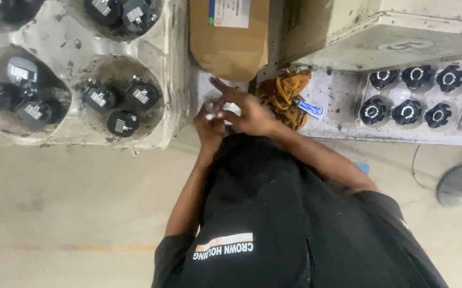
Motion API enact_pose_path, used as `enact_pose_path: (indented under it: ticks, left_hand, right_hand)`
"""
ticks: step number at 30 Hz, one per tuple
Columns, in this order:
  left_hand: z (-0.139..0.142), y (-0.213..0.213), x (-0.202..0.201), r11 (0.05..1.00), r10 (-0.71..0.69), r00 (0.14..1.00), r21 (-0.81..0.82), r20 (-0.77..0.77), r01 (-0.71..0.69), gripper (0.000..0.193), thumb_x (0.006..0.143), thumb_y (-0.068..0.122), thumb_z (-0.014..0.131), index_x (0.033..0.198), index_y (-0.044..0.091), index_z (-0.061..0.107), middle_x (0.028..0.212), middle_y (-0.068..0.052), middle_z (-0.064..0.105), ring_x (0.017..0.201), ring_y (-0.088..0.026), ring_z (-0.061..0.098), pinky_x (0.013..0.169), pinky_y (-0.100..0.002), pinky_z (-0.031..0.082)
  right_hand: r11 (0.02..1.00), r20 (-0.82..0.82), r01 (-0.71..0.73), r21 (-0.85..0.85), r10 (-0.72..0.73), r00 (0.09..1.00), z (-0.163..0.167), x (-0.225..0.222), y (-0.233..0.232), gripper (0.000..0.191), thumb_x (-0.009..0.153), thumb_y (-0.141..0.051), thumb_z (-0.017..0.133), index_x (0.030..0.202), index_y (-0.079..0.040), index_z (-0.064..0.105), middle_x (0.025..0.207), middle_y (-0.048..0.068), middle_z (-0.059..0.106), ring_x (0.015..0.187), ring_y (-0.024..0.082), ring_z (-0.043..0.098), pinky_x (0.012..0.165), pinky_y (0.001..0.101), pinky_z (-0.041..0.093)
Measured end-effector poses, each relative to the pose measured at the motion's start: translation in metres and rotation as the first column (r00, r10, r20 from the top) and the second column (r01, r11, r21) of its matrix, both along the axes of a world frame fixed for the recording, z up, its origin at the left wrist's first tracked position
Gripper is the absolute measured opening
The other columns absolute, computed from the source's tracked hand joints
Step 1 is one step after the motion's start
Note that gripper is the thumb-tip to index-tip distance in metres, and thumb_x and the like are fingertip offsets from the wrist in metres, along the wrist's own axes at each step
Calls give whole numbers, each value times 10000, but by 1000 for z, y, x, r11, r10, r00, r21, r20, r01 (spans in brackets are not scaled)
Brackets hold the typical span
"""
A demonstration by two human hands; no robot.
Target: The person holds a black rotor component in one hand and a tube of adhesive in the other, squeezing adhesive around the hub of each component. They place finished components into a plastic tray, pick up new ones, wipe the tube tip with a cloth, and continue applying adhesive to more components one at a time.
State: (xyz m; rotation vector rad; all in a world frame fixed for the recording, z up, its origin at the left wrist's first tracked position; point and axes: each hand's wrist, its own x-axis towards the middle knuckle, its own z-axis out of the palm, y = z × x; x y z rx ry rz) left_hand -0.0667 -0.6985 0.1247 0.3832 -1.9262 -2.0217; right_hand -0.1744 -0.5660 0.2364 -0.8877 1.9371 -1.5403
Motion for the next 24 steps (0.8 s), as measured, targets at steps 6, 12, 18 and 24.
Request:
enact_pose_path:
  ticks: [6,12,18,24]
  left_hand:
    - [-32,3,-24,965,41,992,-262,120,-8,49,908,-39,717,902,9,730,810,-73,706,700,-152,643,661,-269,512]
    - [13,19,-65,993,112,991,37,79,-115,170,1001,33,669,1167,10,697,1121,-61,747,905,-122,701,704,-274,629]
    - [50,9,-145,985,0,997,-171,-75,-13,856,895,24,818,1577,63,303,1334,-143,670,992,-178,732,852,-342,622]
    - [83,-2,-91,879,-101,988,-455,114,143,991,881,-143,658,1674,117,126,1578,-208,460,1278,-276,664,959,-349,608]
  right_hand:
    - [975,-595,199,-101,-220,773,-15,-6,-17,190,840,-46,809,1010,-88,735,1605,316,312,1513,525,259,1233,618,289]
    - [927,-621,293,-233,-373,690,24,27,31,181,881,-73,859,989,-40,717,1545,275,465,1525,481,365,1250,537,387]
    - [927,-502,249,-281,-363,785,39,51,48,167,845,-15,806,956,-24,682,1256,228,688,1246,428,655,1058,478,546]
    - [880,-192,473,40,-458,868,3,50,67,135,899,17,747,1028,-9,718,955,115,756,855,218,758,794,319,590]
